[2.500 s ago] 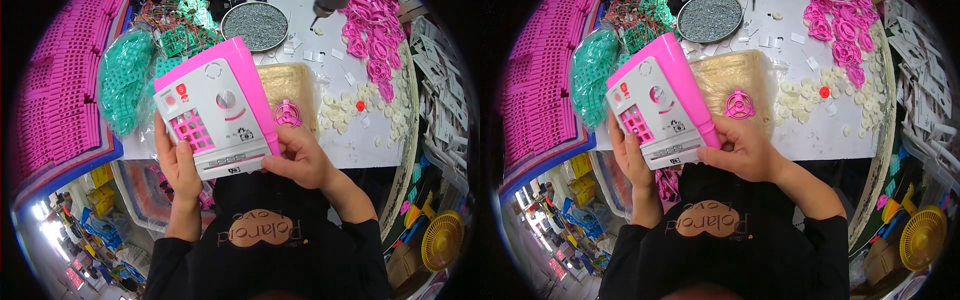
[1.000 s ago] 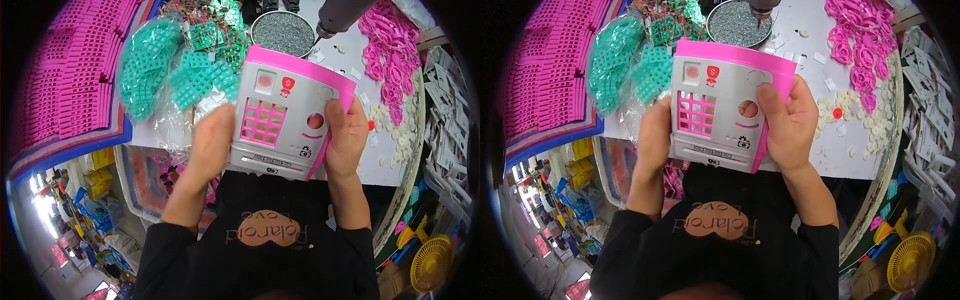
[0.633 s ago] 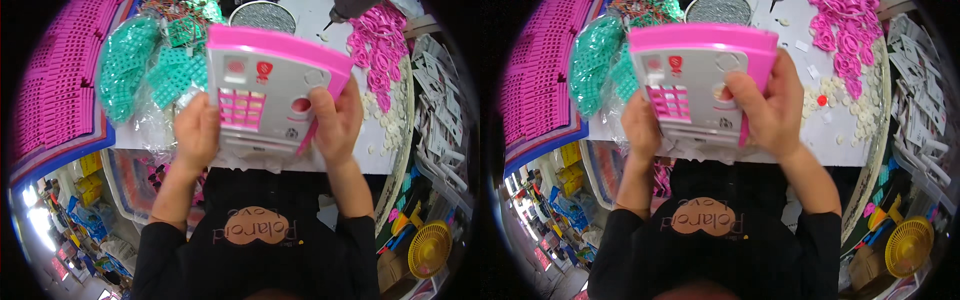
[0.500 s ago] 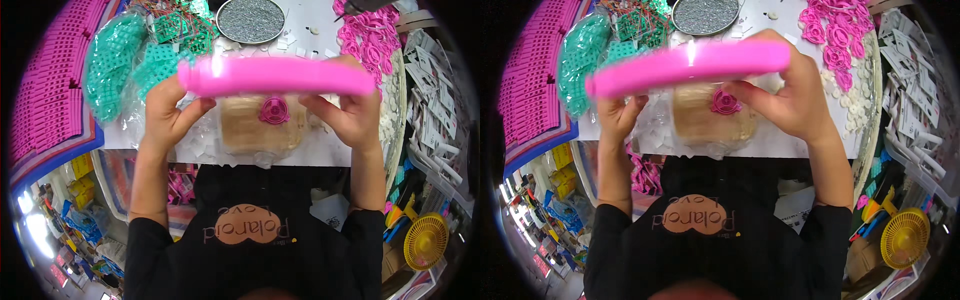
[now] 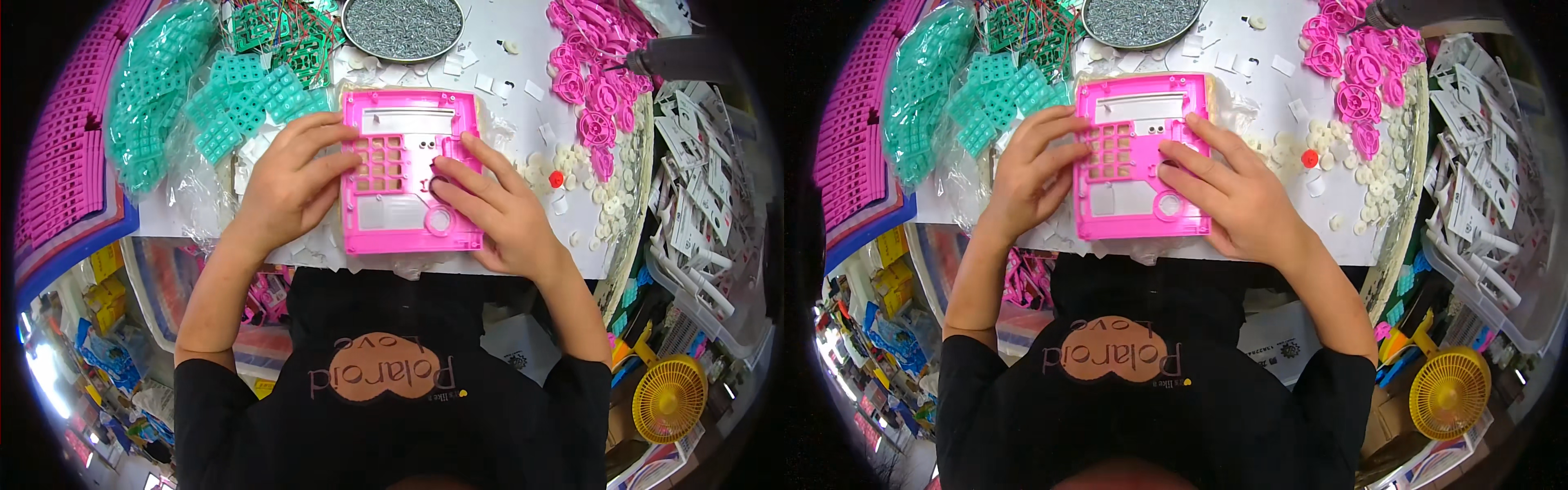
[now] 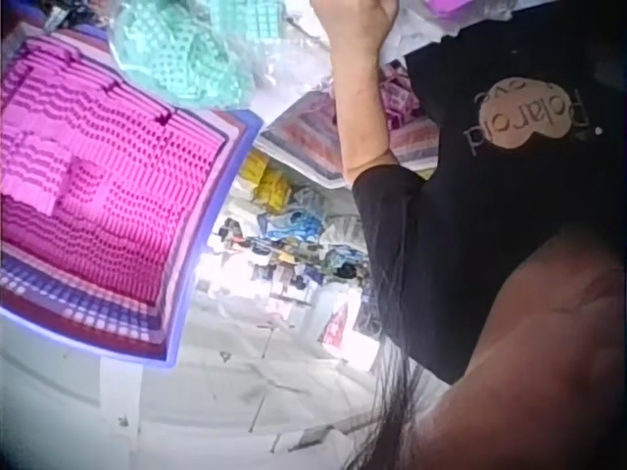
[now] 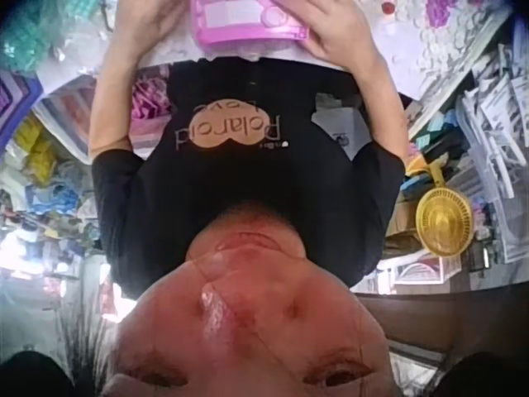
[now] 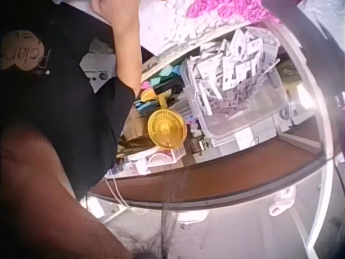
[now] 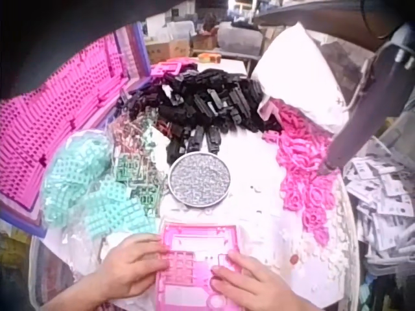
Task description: Assembling components of a pink electronic toy on a workbench.
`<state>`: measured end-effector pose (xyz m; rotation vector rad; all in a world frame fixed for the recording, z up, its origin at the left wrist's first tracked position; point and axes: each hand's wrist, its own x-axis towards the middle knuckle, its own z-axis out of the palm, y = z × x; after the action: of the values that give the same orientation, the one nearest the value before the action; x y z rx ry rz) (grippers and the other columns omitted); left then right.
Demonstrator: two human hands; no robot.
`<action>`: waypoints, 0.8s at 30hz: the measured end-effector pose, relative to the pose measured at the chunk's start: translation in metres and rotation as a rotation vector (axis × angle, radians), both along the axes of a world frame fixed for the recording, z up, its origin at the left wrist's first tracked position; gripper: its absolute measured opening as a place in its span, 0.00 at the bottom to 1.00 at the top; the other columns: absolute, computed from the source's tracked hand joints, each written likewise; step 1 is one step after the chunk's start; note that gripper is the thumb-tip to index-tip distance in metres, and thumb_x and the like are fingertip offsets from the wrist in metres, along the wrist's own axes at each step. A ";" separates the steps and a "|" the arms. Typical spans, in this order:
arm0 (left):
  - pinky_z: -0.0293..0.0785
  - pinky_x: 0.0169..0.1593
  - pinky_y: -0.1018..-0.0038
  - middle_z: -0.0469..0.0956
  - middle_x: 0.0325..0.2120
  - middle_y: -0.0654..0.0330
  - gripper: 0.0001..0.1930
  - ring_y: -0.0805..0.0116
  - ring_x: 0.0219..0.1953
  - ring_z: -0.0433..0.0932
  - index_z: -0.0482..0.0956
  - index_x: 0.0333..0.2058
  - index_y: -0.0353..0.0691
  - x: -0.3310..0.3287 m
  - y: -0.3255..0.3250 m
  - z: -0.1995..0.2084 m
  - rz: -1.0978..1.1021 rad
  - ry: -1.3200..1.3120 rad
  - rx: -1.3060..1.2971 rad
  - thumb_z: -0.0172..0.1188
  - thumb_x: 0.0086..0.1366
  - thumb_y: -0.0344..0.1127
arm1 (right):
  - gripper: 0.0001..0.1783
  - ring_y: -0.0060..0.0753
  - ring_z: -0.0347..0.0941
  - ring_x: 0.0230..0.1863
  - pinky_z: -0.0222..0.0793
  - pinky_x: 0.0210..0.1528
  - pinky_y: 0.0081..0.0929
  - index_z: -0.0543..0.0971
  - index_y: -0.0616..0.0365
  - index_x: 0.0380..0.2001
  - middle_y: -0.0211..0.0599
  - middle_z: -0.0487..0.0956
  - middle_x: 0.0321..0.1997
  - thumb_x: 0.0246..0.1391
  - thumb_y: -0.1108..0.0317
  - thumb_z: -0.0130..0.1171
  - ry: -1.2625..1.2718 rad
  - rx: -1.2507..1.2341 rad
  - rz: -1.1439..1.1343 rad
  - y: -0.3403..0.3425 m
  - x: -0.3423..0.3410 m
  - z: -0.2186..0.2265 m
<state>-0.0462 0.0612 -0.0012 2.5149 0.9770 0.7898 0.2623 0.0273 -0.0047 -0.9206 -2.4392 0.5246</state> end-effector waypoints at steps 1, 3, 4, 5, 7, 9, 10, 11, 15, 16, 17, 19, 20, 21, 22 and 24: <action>0.77 0.54 0.58 0.80 0.48 0.54 0.17 0.47 0.55 0.77 0.82 0.39 0.39 -0.001 0.001 0.002 0.004 0.012 0.000 0.67 0.47 0.22 | 0.31 0.56 0.64 0.70 0.66 0.66 0.53 0.80 0.60 0.52 0.41 0.75 0.64 0.37 0.73 0.61 -0.032 -0.049 -0.004 -0.002 -0.004 0.010; 0.76 0.54 0.57 0.80 0.48 0.54 0.17 0.47 0.55 0.76 0.82 0.39 0.39 -0.004 0.003 0.004 0.009 0.033 0.002 0.66 0.48 0.22 | 0.40 0.58 0.59 0.73 0.60 0.69 0.58 0.75 0.63 0.58 0.45 0.70 0.69 0.33 0.72 0.58 -0.108 -0.104 0.016 -0.002 -0.004 0.014; 0.76 0.55 0.57 0.80 0.48 0.54 0.17 0.47 0.55 0.76 0.82 0.39 0.39 -0.004 0.002 0.005 -0.015 0.042 -0.017 0.66 0.48 0.22 | 0.40 0.58 0.59 0.73 0.60 0.69 0.58 0.75 0.63 0.58 0.46 0.70 0.69 0.33 0.71 0.59 -0.120 -0.113 0.036 -0.003 -0.002 0.015; 0.76 0.55 0.57 0.80 0.48 0.53 0.17 0.47 0.55 0.76 0.82 0.40 0.39 -0.004 0.001 0.006 -0.038 0.050 -0.036 0.65 0.48 0.22 | 0.39 0.58 0.59 0.73 0.60 0.69 0.59 0.75 0.62 0.58 0.47 0.70 0.69 0.34 0.71 0.60 -0.133 -0.123 0.055 -0.005 -0.001 0.017; 0.74 0.57 0.55 0.79 0.49 0.54 0.18 0.47 0.56 0.75 0.81 0.42 0.40 -0.005 -0.001 0.006 -0.051 0.049 -0.059 0.64 0.49 0.21 | 0.39 0.57 0.58 0.74 0.59 0.69 0.59 0.75 0.62 0.59 0.49 0.68 0.70 0.36 0.69 0.63 -0.140 -0.155 0.070 -0.008 0.000 0.019; 0.70 0.59 0.52 0.78 0.52 0.54 0.20 0.47 0.58 0.74 0.81 0.45 0.41 -0.003 -0.005 0.004 -0.039 0.023 -0.069 0.62 0.50 0.21 | 0.40 0.56 0.58 0.74 0.59 0.69 0.58 0.74 0.62 0.59 0.50 0.67 0.71 0.37 0.67 0.65 -0.136 -0.207 0.050 -0.015 0.001 0.019; 0.69 0.60 0.52 0.78 0.53 0.55 0.20 0.47 0.58 0.75 0.81 0.45 0.41 0.002 -0.006 0.004 -0.062 0.012 -0.070 0.62 0.50 0.22 | 0.40 0.56 0.57 0.74 0.59 0.69 0.58 0.74 0.62 0.60 0.50 0.66 0.71 0.37 0.66 0.67 -0.163 -0.208 0.037 -0.017 0.000 0.018; 0.68 0.61 0.51 0.78 0.53 0.55 0.20 0.48 0.58 0.75 0.81 0.45 0.41 0.010 -0.007 0.006 -0.087 0.001 -0.071 0.62 0.51 0.22 | 0.41 0.56 0.57 0.75 0.59 0.69 0.58 0.73 0.62 0.61 0.49 0.65 0.72 0.37 0.64 0.68 -0.190 -0.210 0.023 -0.019 -0.003 0.017; 0.62 0.67 0.48 0.78 0.53 0.57 0.18 0.56 0.58 0.75 0.81 0.46 0.42 0.037 -0.021 0.008 -0.176 0.107 -0.132 0.66 0.55 0.31 | 0.39 0.59 0.61 0.72 0.60 0.69 0.52 0.74 0.61 0.61 0.49 0.71 0.68 0.41 0.66 0.68 -0.143 -0.280 0.030 -0.014 -0.003 0.026; 0.61 0.67 0.48 0.78 0.53 0.57 0.17 0.58 0.58 0.75 0.81 0.46 0.42 0.041 -0.022 0.005 -0.197 0.150 -0.164 0.66 0.56 0.32 | 0.35 0.57 0.64 0.70 0.62 0.68 0.50 0.76 0.62 0.59 0.48 0.74 0.65 0.43 0.66 0.67 -0.042 -0.338 0.057 -0.008 0.005 0.026; 0.61 0.68 0.48 0.78 0.52 0.58 0.16 0.60 0.58 0.76 0.81 0.45 0.41 0.042 -0.021 0.005 -0.200 0.195 -0.123 0.67 0.57 0.35 | 0.32 0.56 0.68 0.68 0.64 0.67 0.49 0.78 0.62 0.57 0.47 0.77 0.62 0.45 0.67 0.66 0.060 -0.395 0.086 0.004 0.017 0.024; 0.61 0.68 0.48 0.78 0.52 0.58 0.15 0.60 0.58 0.76 0.82 0.45 0.42 0.044 -0.025 0.005 -0.181 0.199 -0.089 0.67 0.57 0.34 | 0.19 0.44 0.80 0.55 0.72 0.59 0.38 0.83 0.63 0.47 0.43 0.85 0.49 0.51 0.70 0.63 0.261 -0.509 -0.089 0.019 0.029 0.025; 0.61 0.67 0.48 0.78 0.52 0.59 0.15 0.61 0.58 0.76 0.82 0.44 0.42 0.044 -0.027 0.006 -0.164 0.205 -0.074 0.67 0.57 0.34 | 0.16 0.39 0.82 0.48 0.75 0.52 0.32 0.84 0.61 0.45 0.41 0.86 0.45 0.52 0.71 0.63 0.208 -0.365 -0.227 0.033 0.034 0.020; 0.60 0.68 0.48 0.78 0.51 0.59 0.15 0.61 0.58 0.76 0.82 0.44 0.42 0.044 -0.027 0.006 -0.170 0.192 -0.082 0.67 0.57 0.34 | 0.13 0.34 0.84 0.42 0.77 0.45 0.26 0.85 0.58 0.43 0.40 0.87 0.42 0.53 0.71 0.64 0.151 -0.216 -0.370 0.049 0.042 0.014; 0.60 0.68 0.48 0.78 0.51 0.59 0.14 0.61 0.58 0.76 0.82 0.44 0.42 0.044 -0.027 0.006 -0.169 0.187 -0.087 0.67 0.58 0.34 | 0.13 0.34 0.84 0.42 0.77 0.43 0.27 0.86 0.57 0.43 0.41 0.87 0.41 0.54 0.70 0.63 0.125 -0.146 -0.455 0.066 0.046 0.006; 0.60 0.68 0.48 0.78 0.51 0.59 0.14 0.61 0.58 0.76 0.82 0.44 0.42 0.044 -0.025 0.005 -0.165 0.183 -0.094 0.66 0.58 0.33 | 0.13 0.40 0.82 0.39 0.77 0.42 0.32 0.85 0.56 0.44 0.40 0.86 0.42 0.55 0.67 0.62 0.037 -0.003 -0.549 0.099 0.053 -0.006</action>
<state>-0.0023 0.0358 0.0040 2.5791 0.8267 0.4616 0.3149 0.1262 -0.0109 -1.4928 -2.0240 0.3384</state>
